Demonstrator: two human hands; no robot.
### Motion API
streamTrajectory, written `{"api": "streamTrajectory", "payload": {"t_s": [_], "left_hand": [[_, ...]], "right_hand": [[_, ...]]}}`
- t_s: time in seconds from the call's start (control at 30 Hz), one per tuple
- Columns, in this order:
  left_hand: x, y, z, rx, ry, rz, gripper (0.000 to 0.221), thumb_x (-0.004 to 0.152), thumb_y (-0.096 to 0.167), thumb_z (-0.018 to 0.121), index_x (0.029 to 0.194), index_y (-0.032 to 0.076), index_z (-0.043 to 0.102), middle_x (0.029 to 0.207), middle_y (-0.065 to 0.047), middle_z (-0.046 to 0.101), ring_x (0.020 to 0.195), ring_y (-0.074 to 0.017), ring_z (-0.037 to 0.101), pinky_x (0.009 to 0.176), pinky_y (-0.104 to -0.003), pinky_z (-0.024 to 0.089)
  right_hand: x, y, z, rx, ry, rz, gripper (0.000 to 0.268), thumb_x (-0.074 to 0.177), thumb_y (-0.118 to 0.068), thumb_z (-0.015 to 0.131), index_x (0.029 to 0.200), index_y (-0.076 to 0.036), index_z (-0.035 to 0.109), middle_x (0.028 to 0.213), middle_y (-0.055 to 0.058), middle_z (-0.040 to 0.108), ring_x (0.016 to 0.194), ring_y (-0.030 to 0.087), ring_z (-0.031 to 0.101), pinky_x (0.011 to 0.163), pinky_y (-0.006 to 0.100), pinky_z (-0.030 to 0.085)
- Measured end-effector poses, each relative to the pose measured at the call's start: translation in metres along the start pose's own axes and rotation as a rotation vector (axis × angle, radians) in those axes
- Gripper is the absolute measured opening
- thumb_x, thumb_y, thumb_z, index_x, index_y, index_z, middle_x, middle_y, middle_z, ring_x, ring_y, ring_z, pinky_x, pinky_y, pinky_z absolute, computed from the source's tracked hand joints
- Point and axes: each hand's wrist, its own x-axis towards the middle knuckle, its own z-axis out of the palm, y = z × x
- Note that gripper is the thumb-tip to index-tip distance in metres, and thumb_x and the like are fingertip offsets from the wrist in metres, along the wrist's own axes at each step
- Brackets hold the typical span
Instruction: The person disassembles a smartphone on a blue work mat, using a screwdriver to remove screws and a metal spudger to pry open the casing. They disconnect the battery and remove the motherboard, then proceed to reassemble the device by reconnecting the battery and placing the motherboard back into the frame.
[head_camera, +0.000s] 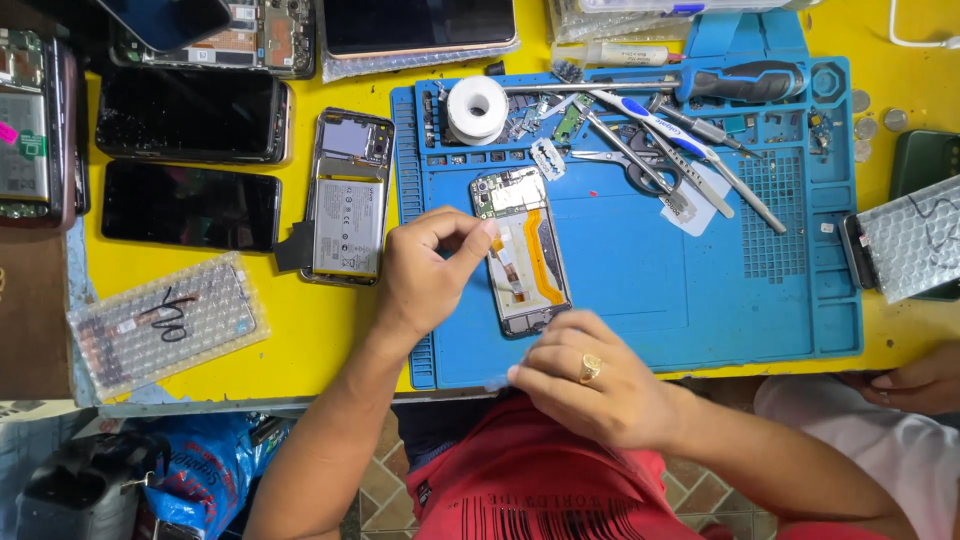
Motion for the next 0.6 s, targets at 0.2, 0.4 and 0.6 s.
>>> {"api": "streamTrajectory", "payload": {"t_s": [0.2, 0.4, 0.6], "left_hand": [[-0.001, 0.000, -0.008, 0.012, -0.066, 0.051, 0.039, 0.105, 0.026, 0.054, 0.079, 0.001, 0.069, 0.079, -0.008, 0.069, 0.066, -0.0172, 0.062, 0.055, -0.030, 0.046], [-0.016, 0.007, -0.010, 0.053, 0.075, 0.210, 0.019, 0.098, 0.016, 0.068, 0.111, 0.005, 0.075, 0.096, -0.011, 0.072, 0.072, -0.0183, 0.065, 0.065, -0.031, 0.055], [-0.055, 0.041, 0.020, -0.062, -0.116, 0.448, 0.028, 0.091, 0.011, 0.079, 0.116, 0.003, 0.073, 0.101, -0.015, 0.071, 0.088, -0.0351, 0.071, 0.080, -0.045, 0.061]], "right_hand": [[-0.046, -0.004, -0.011, 0.302, 0.035, 0.418, 0.023, 0.097, 0.005, 0.059, 0.118, -0.001, 0.066, 0.111, 0.013, 0.075, 0.099, 0.026, 0.076, 0.091, 0.037, 0.060], [-0.082, 0.007, -0.017, 0.544, 0.379, 0.805, 0.003, 0.090, -0.001, 0.072, 0.092, 0.002, 0.072, 0.090, 0.018, 0.076, 0.084, 0.026, 0.074, 0.079, 0.037, 0.062], [-0.064, 0.009, 0.017, 1.015, 0.506, 0.888, 0.004, 0.089, 0.008, 0.069, 0.091, 0.011, 0.069, 0.083, 0.025, 0.072, 0.076, 0.027, 0.070, 0.072, 0.042, 0.057]]}}
